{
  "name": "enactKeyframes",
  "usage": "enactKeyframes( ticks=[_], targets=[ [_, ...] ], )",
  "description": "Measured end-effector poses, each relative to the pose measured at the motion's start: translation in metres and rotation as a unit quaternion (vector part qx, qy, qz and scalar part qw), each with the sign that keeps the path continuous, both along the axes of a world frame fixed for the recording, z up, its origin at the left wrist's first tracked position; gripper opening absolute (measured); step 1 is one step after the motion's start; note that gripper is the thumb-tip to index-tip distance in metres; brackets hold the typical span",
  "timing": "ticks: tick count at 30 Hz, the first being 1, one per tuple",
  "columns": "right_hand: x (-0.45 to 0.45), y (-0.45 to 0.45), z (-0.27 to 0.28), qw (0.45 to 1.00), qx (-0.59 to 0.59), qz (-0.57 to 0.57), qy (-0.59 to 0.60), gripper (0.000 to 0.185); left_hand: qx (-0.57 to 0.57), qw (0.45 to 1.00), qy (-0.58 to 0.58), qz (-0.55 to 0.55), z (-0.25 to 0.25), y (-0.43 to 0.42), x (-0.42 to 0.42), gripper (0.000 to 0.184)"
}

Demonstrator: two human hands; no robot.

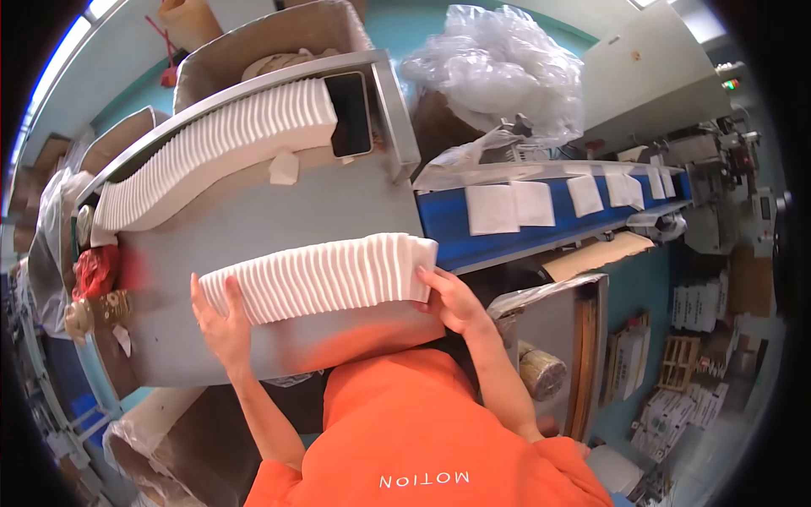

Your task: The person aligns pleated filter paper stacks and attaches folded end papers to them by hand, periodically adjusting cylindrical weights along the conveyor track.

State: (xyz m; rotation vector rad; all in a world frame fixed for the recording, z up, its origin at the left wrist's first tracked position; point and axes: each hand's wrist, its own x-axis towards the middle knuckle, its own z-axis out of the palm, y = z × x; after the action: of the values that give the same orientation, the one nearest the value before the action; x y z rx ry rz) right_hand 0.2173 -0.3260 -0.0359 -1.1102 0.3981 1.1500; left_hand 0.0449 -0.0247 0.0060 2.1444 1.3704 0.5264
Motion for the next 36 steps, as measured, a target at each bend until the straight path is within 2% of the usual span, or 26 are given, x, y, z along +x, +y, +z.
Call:
enactKeyframes(
  ticks=[4,7,10,13,14,17,18,19,21,24,27,28,29,31,32,33,35,36],
  targets=[
    [0.007,-0.012,-0.001,0.998,0.005,0.06,-0.03,0.041,-0.01,1.0,-0.004,0.003,0.001,-0.003,0.002,0.076],
    [0.006,-0.006,-0.001,0.998,0.056,0.009,-0.007,0.037,-0.008,1.0,-0.008,-0.005,0.0,-0.004,0.003,0.076],
    [0.002,-0.006,0.003,0.999,-0.032,0.011,-0.029,0.032,-0.012,1.0,-0.017,-0.006,0.0,-0.003,0.002,0.076],
    [0.003,-0.004,-0.01,0.974,-0.019,-0.209,-0.09,0.032,-0.009,1.0,-0.018,-0.006,0.0,-0.005,0.002,0.076],
    [0.005,-0.004,-0.011,0.966,-0.016,-0.226,-0.123,0.034,-0.006,1.0,-0.015,-0.006,-0.001,-0.006,0.002,0.076],
    [0.0,0.026,-0.009,0.934,-0.142,-0.049,-0.326,0.042,0.0,1.0,-0.014,-0.015,-0.003,-0.005,0.004,0.076],
    [-0.004,0.038,0.013,0.924,-0.153,0.018,-0.351,0.045,-0.001,1.0,-0.015,-0.019,-0.004,-0.006,0.005,0.076],
    [-0.003,0.043,0.014,0.923,-0.135,0.033,-0.358,0.044,-0.006,1.0,-0.016,-0.017,-0.003,-0.007,0.007,0.077],
    [-0.001,0.04,-0.007,0.976,-0.047,-0.05,-0.207,0.036,-0.013,1.0,-0.017,-0.005,0.001,-0.007,0.008,0.077],
    [0.004,0.012,-0.006,0.997,0.047,-0.065,-0.014,0.028,-0.008,1.0,-0.014,0.003,0.002,-0.006,0.006,0.077],
    [0.0,0.005,0.001,0.987,-0.072,-0.102,-0.098,0.026,-0.002,1.0,-0.024,-0.008,-0.003,-0.004,0.005,0.077],
    [0.005,0.003,-0.01,0.977,-0.022,-0.188,-0.102,0.028,-0.011,1.0,-0.023,-0.014,-0.002,-0.004,0.004,0.078],
    [0.011,0.0,-0.012,0.976,-0.018,-0.185,-0.112,0.031,-0.02,0.999,-0.022,-0.022,0.001,-0.005,0.004,0.078],
    [0.008,0.022,0.002,0.969,-0.045,-0.138,-0.198,0.046,-0.025,0.999,-0.019,-0.034,0.003,-0.008,0.005,0.078],
    [0.009,0.027,-0.006,0.928,-0.142,0.013,-0.345,0.051,-0.024,0.999,-0.016,-0.039,0.002,-0.009,0.006,0.079],
    [0.004,0.042,0.017,0.899,-0.192,0.079,-0.385,0.052,-0.022,0.999,-0.016,-0.045,0.001,-0.011,0.007,0.079],
    [0.002,0.046,0.001,0.918,-0.142,0.038,-0.368,0.047,-0.027,0.999,-0.024,-0.034,0.004,-0.013,0.011,0.079],
    [0.003,0.042,0.0,0.96,-0.084,-0.016,-0.267,0.044,-0.03,0.999,-0.028,-0.024,0.005,-0.014,0.012,0.079]
  ],
)
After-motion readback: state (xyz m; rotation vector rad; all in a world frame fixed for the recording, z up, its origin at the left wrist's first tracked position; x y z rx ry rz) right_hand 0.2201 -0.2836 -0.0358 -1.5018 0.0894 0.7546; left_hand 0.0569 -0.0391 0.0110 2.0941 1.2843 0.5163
